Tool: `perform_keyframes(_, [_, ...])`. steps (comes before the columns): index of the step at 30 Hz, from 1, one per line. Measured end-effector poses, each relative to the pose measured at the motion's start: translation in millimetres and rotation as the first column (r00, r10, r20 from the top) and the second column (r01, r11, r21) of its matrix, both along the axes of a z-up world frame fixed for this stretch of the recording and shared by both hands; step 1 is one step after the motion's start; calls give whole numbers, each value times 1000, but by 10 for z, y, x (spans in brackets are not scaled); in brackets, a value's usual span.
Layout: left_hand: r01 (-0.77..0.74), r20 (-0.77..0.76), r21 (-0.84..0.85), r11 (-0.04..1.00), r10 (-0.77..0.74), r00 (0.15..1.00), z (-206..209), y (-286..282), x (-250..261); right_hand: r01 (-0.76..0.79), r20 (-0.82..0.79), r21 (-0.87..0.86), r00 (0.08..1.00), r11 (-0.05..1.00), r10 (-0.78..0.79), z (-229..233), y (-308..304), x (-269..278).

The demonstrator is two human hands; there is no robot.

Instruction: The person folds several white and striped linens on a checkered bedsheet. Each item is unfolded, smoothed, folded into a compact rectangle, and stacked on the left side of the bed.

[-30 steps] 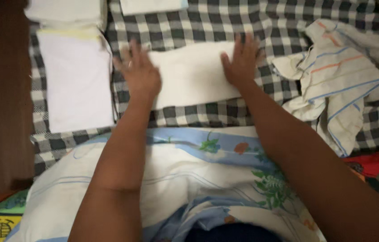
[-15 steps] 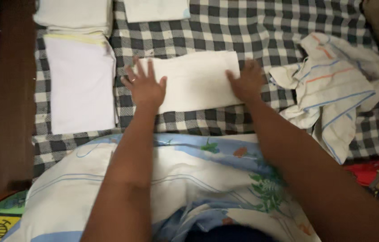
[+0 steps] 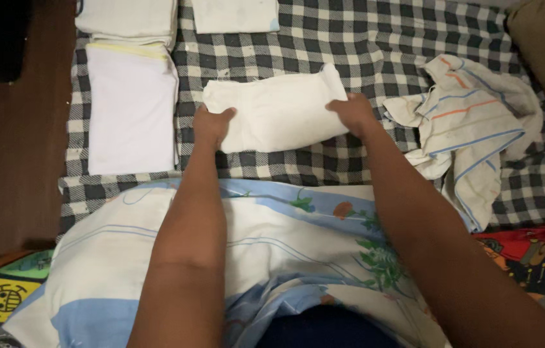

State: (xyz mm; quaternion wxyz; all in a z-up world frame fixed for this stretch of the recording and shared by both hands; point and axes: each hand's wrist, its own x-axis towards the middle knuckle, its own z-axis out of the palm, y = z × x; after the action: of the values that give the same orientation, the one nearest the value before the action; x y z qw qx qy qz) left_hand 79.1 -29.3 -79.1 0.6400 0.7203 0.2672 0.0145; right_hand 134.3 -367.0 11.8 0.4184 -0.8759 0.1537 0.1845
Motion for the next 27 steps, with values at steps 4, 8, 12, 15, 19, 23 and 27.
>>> perform_keyframes(4, [-5, 9, 212, 977, 3, 1000, -166, 29, 9, -82, 101, -98, 991, 992, 92, 403, 536, -61])
perform_keyframes(8, [-19, -17, 325, 945, 26, 1000, -385, 91, 86, -206, 167, -149, 959, 967, 230, 330, 1160, -198])
perform_keyframes(12, [5, -59, 243, 970, 10, 998, -456, 164, 186, -427, 488, -398, 651, 812, 582, -2, 1757, -374])
perform_keyframes(15, [62, -186, 77, 995, -47, 981, -389, 225, 190, -375, 328, -366, 805, 852, 495, -200, 2125, -523])
perform_keyframes(19, [-66, -224, -133, 989, 35, 974, -231, 249, 123, -332, 377, -304, 819, 893, 433, -294, 2346, -699])
perform_keyframes(23, [-130, -203, -372, 919, 56, 978, -84, 302, 111, -381, 440, -299, 759, 875, 481, -299, 2437, -789])
perform_keyframes(27, [45, -185, -346, 937, -115, 976, -3, 322, 147, -593, 400, -315, 625, 741, 670, -339, 2396, -801])
